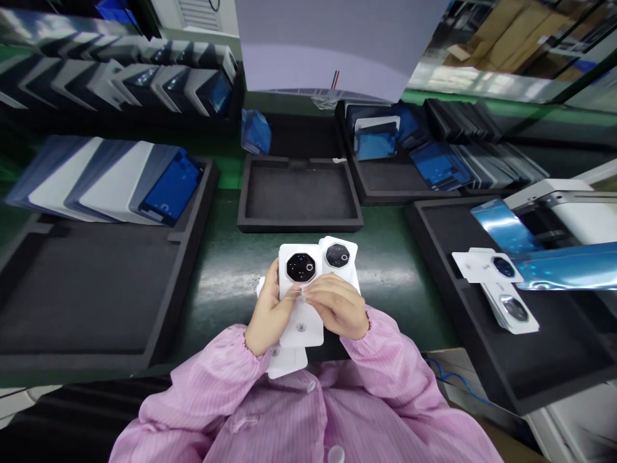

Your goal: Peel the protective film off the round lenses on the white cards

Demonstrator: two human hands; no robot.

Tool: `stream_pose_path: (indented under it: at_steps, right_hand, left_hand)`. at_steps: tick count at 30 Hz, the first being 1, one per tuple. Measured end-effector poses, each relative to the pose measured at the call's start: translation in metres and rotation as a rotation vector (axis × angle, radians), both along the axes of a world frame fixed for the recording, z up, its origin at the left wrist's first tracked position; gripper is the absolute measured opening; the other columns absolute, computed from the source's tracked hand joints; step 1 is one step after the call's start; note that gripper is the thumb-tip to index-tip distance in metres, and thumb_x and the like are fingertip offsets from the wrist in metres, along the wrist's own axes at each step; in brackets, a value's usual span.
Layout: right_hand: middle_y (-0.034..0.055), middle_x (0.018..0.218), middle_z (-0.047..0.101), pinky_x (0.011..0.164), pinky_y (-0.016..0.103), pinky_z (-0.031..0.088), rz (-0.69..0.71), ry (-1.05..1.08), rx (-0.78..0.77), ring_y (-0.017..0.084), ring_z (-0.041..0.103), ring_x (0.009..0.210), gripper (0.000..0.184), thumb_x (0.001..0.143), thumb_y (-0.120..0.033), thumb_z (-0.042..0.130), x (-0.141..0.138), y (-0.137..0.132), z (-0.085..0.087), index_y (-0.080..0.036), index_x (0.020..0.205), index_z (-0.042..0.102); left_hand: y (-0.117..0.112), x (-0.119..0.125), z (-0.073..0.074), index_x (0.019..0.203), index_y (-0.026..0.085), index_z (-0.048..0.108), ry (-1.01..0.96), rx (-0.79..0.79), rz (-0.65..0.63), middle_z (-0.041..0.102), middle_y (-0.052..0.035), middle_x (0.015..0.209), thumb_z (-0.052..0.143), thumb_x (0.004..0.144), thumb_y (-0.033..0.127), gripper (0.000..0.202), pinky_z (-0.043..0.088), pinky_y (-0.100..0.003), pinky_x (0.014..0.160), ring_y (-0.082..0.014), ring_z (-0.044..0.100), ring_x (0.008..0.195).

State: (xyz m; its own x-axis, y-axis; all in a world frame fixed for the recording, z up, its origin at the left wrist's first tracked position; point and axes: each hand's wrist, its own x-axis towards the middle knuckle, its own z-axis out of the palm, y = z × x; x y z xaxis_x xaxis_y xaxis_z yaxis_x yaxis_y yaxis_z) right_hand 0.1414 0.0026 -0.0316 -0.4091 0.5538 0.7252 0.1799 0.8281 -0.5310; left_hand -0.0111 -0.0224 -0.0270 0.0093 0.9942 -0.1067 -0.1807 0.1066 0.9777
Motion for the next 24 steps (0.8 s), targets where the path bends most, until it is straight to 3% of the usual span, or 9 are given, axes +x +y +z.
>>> stream_pose_path:
  at_steps: [7,14,20,24]
  right_hand:
    - [0.0063,0.090,0.072,0.071,0.036,0.059,0.005,-0.019,0.026,0.019,0.068,0.085,0.032,0.083,-0.004,0.058,0.0013,0.0009,0.0031,-0.022,0.109,0.061]
    - [0.0068,0.090,0.071,0.072,0.038,0.058,-0.057,-0.014,0.047,0.021,0.068,0.088,0.030,0.081,-0.003,0.059,0.0021,0.0015,0.0056,-0.021,0.105,0.062]
    - [0.0061,0.096,0.068,0.083,0.045,0.055,-0.264,-0.044,0.040,0.024,0.063,0.101,0.030,0.079,-0.004,0.060,0.0026,0.0017,0.0050,-0.023,0.102,0.063]
    - [0.0126,0.118,0.057,0.093,0.053,0.048,-0.503,-0.075,-0.079,0.031,0.054,0.113,0.045,0.078,-0.022,0.069,0.0021,0.0027,0.0078,-0.022,0.120,0.055]
  left_hand:
    - [-0.0008,-0.0007,-0.0003,0.134,0.021,0.038,0.044,0.014,-0.002,0.050,-0.0095,0.134,0.058,0.086,0.031,0.054,0.034,-0.039,0.108,-0.0239,0.049,0.124]
    - [-0.0016,0.0006,-0.0002,0.133,0.024,0.040,0.003,-0.025,-0.009,0.054,-0.0072,0.129,0.057,0.087,0.028,0.049,0.039,-0.038,0.104,-0.0227,0.052,0.119]
    - [-0.0037,0.0023,-0.0015,0.136,0.025,0.036,-0.057,-0.083,-0.019,0.051,-0.0081,0.134,0.058,0.086,0.028,0.055,0.042,-0.040,0.103,-0.0238,0.051,0.122]
    - [-0.0055,0.0035,-0.0006,0.136,0.028,0.034,-0.129,-0.127,-0.047,0.052,-0.0082,0.135,0.060,0.085,0.028,0.057,0.049,-0.039,0.095,-0.0246,0.055,0.118]
